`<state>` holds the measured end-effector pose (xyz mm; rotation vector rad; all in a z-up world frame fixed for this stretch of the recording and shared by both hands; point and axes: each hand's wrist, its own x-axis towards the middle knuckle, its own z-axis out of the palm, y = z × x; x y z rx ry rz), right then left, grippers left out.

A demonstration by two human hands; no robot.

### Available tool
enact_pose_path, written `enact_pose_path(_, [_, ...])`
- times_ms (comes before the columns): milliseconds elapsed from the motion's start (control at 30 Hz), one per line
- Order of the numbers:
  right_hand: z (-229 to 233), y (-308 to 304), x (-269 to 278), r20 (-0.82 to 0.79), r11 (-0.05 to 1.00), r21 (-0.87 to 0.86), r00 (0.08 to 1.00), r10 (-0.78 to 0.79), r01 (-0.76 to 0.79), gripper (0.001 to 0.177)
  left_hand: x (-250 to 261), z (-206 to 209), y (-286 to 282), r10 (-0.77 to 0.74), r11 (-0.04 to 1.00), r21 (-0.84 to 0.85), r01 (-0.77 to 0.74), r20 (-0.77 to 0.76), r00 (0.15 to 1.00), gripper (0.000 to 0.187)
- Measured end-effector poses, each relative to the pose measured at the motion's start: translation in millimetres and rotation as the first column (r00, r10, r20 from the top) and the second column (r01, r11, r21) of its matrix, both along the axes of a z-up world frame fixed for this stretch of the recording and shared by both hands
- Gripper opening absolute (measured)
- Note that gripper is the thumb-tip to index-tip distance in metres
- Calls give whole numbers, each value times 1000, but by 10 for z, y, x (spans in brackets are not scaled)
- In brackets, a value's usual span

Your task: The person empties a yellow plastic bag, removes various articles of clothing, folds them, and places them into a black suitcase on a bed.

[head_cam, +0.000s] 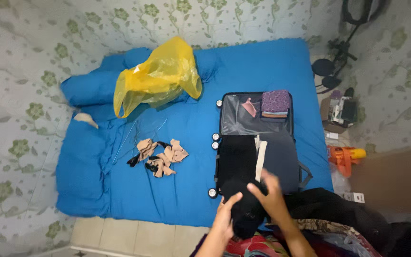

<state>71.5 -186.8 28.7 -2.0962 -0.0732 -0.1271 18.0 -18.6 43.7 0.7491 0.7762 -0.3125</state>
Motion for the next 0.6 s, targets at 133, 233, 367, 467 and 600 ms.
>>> enact_pose_path(133, [-153,61,-4,-74,925,120,932,-354,361,101,365,-63,-15,231,905,-373,-206,25,973,58])
enact_pose_path(233, [-392,134,-38,-820,351,552,569,61,756,88,547,-231,-117,84,848,-513,-133,-118,989,56])
enact_pose_path(367, [-808,98,165,-803,254,571,596,-28,781,85,660,-730,-275,53,851,-524,-39,11,999,48])
enact_pose_path(467, [-1144,-1,347,-850,322,461,515,-108,827,84,809,-1148,-289,21,876,-481,-34,-31,999,46])
enact_pose_path(600, [-1699,107,513,-874,324,397,462,-152,859,82,1147,-1483,-285,20,963,-270,-27,-29,999,45])
